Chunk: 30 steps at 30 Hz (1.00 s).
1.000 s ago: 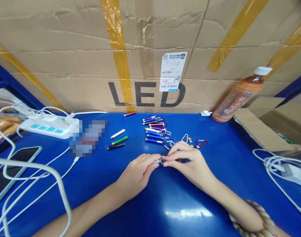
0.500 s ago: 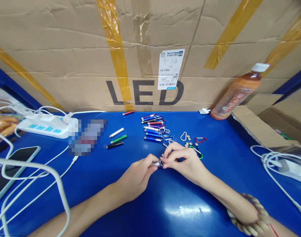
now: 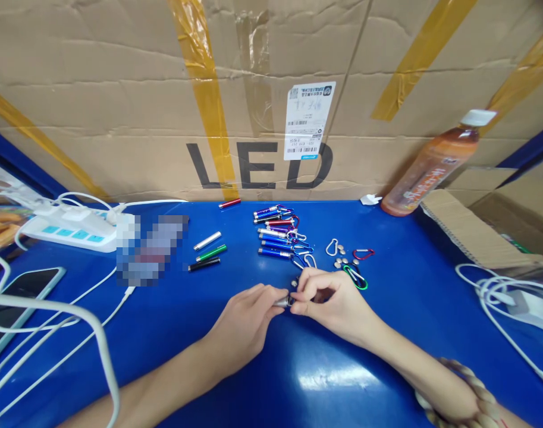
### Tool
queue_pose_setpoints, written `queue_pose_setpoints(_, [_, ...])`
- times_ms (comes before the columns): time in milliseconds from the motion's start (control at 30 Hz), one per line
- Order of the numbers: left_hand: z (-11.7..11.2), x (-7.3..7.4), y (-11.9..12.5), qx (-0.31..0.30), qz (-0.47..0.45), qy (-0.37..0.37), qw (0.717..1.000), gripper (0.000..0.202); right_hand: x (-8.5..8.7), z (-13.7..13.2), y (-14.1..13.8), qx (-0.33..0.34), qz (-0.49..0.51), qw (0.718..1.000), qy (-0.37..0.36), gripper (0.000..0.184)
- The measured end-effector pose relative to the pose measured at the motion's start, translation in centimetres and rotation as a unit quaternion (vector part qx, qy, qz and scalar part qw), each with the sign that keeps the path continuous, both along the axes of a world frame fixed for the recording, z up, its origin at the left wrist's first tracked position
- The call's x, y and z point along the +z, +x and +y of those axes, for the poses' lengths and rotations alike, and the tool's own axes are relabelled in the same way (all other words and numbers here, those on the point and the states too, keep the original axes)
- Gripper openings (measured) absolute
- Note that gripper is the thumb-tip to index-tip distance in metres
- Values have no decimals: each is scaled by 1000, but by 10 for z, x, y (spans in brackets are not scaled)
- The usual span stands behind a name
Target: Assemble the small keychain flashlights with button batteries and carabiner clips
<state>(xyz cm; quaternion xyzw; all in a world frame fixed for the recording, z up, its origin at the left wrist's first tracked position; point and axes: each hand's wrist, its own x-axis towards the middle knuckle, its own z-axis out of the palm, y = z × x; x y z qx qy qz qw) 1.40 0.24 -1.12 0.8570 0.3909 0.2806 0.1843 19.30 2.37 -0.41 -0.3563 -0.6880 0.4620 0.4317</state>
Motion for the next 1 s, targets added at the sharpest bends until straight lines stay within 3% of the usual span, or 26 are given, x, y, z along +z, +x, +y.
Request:
queue_pose_setpoints(233, [3,-4,-1,4,19,154,988,21,-4,-1,-1,-12,-12,997,-69,19])
queue_pose_setpoints(367, [4,-3,-1,5,2,140,990,20,-7,0,0,-14,-14,995,-98,19])
queue_pose_setpoints(533, [4,1,-1,-14,-4,100,995,32,-7,0,-1,-26,-27,995,-92,22])
queue_pose_setpoints(767, [3,6,-1,21,-31,0,999,28,8,2,3,-94,-94,990,43,16])
queue_pose_setpoints(1000, [4,2,1,59,-15,-39,997,28,5,4,10,-29,-107,975,195,16])
